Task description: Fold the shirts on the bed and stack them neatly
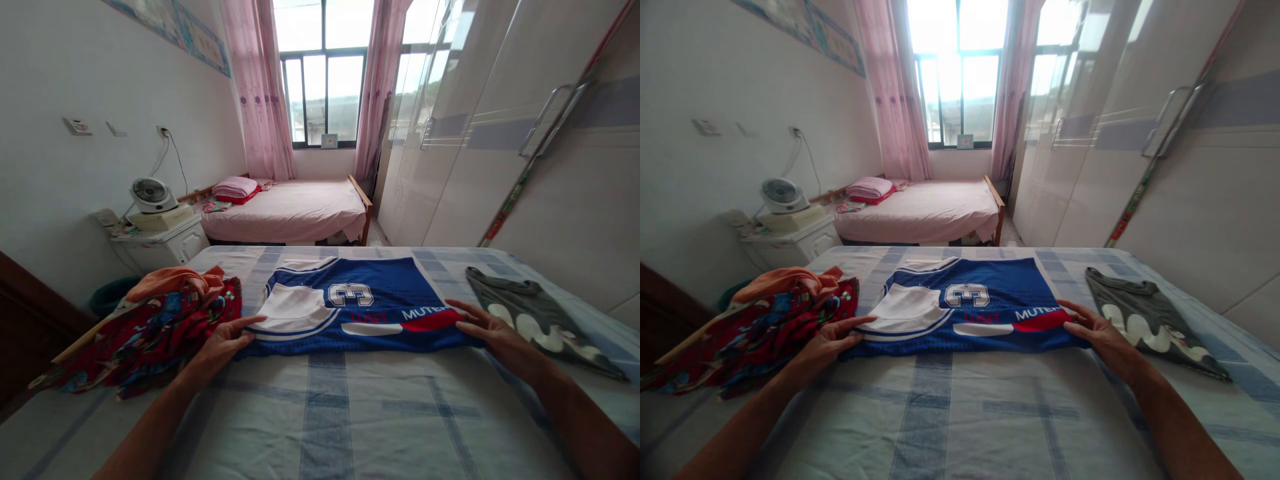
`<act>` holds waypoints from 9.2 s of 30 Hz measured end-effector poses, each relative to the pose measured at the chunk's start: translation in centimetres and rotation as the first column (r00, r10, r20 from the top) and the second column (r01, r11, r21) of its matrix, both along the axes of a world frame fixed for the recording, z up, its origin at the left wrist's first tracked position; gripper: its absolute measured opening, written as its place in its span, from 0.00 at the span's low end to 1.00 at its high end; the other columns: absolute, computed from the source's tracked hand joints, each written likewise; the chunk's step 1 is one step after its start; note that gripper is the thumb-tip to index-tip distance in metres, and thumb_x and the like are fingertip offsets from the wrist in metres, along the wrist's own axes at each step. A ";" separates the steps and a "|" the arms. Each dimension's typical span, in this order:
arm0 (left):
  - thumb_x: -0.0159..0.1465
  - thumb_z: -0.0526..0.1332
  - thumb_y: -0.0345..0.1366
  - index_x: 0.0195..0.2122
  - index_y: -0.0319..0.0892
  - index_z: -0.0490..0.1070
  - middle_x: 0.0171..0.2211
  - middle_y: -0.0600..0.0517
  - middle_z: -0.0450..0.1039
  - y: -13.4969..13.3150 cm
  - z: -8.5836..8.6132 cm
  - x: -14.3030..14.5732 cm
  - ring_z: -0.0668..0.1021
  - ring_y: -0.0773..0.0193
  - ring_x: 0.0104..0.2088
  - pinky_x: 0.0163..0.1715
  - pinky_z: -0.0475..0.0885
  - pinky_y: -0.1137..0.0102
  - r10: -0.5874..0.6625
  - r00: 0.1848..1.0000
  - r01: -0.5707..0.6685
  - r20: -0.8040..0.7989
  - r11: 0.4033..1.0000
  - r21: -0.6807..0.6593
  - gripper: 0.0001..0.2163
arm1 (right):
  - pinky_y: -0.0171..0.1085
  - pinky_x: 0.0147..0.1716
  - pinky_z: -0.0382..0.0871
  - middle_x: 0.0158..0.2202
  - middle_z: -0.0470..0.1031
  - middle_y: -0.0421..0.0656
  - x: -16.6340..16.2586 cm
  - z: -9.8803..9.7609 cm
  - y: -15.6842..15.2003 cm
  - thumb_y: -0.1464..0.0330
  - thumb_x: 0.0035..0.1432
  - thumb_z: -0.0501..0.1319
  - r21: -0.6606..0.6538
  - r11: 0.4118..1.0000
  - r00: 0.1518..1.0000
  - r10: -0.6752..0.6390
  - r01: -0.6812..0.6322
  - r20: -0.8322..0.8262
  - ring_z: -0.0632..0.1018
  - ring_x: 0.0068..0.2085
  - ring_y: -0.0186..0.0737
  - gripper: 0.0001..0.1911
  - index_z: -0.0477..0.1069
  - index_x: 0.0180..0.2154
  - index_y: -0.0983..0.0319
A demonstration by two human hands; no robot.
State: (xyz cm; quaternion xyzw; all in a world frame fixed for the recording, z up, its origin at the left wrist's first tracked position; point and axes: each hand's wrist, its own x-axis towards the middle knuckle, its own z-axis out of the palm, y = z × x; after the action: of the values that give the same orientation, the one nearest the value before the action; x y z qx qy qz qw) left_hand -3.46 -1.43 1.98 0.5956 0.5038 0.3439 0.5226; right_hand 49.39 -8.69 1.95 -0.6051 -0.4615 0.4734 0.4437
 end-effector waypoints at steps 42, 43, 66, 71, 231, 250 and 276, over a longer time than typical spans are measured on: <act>0.67 0.48 0.43 0.58 0.49 0.62 0.63 0.48 0.55 0.3 -3.0 7.8 0.55 0.51 0.63 0.59 0.53 0.50 0.115 0.604 0.547 -0.789 0.659 0.516 0.19 | 0.50 0.58 0.51 0.63 0.56 0.44 -11.8 -3.0 4.2 0.57 0.62 0.46 0.236 0.858 0.257 -0.127 -0.456 0.958 0.55 0.63 0.45 0.25 0.59 0.59 0.54; 0.67 0.48 0.44 0.59 0.49 0.61 0.63 0.47 0.55 0.4 -3.2 7.0 0.55 0.51 0.63 0.59 0.54 0.50 0.136 0.585 0.536 -0.800 0.675 0.507 0.20 | 0.50 0.59 0.51 0.63 0.55 0.43 -12.0 -3.4 4.0 0.55 0.62 0.45 0.189 0.859 0.251 -0.074 -0.475 0.965 0.55 0.63 0.45 0.26 0.58 0.59 0.54; 0.53 0.61 0.40 0.35 0.40 0.72 0.25 0.52 0.72 4.4 -2.1 3.8 0.74 0.62 0.28 0.27 0.62 0.72 0.367 0.709 -0.144 -0.603 0.911 0.385 0.11 | 0.40 0.42 0.60 0.30 0.72 0.44 -25.0 -2.3 10.3 0.59 0.55 0.57 0.381 0.887 0.651 -0.129 -0.262 0.748 0.70 0.38 0.41 0.13 0.69 0.24 0.60; 0.55 0.57 0.36 0.29 0.41 0.71 0.27 0.54 0.73 4.5 -2.4 3.4 0.75 0.65 0.30 0.31 0.66 0.74 0.328 0.840 -0.139 -0.432 0.901 0.412 0.06 | 0.37 0.34 0.63 0.28 0.72 0.41 -24.7 -3.2 10.6 0.67 0.53 0.56 0.414 0.866 0.830 0.000 -0.278 0.558 0.71 0.32 0.39 0.05 0.68 0.29 0.60; 0.46 0.62 0.36 0.37 0.36 0.76 0.19 0.56 0.68 8.4 0.7 5.1 0.64 0.73 0.18 0.18 0.56 0.77 -0.020 0.993 0.026 0.117 0.998 -0.055 0.17 | 0.45 0.45 0.61 0.38 0.74 0.45 -0.5 -2.2 7.1 0.70 0.49 0.51 0.251 0.954 0.140 -0.229 -0.163 0.963 0.73 0.45 0.46 0.11 0.71 0.31 0.60; 0.43 0.65 0.41 0.38 0.33 0.74 0.18 0.58 0.64 7.4 -0.1 4.2 0.63 0.73 0.18 0.19 0.55 0.76 0.069 0.996 -0.067 -0.055 0.997 0.039 0.22 | 0.41 0.49 0.63 0.44 0.74 0.45 -23.3 -1.7 11.2 0.73 0.51 0.57 0.305 0.806 0.637 0.113 -0.508 0.762 0.72 0.48 0.43 0.18 0.73 0.45 0.60; 0.62 0.47 0.50 0.62 0.36 0.54 0.65 0.39 0.46 8.7 -2.6 3.7 0.50 0.49 0.64 0.60 0.49 0.55 0.118 0.616 0.241 -0.779 0.913 0.329 0.31 | 0.55 0.56 0.52 0.62 0.54 0.57 -4.4 -5.4 8.9 0.52 0.60 0.40 0.101 0.994 0.128 -0.106 0.040 0.986 0.56 0.63 0.53 0.35 0.57 0.60 0.68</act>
State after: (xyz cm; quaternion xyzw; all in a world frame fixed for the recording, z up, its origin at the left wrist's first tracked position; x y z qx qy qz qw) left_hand 0.21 7.27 -0.65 0.7965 0.5776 0.1262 0.1270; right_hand 45.00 0.21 -3.49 -0.7772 -0.6210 -0.0760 0.0674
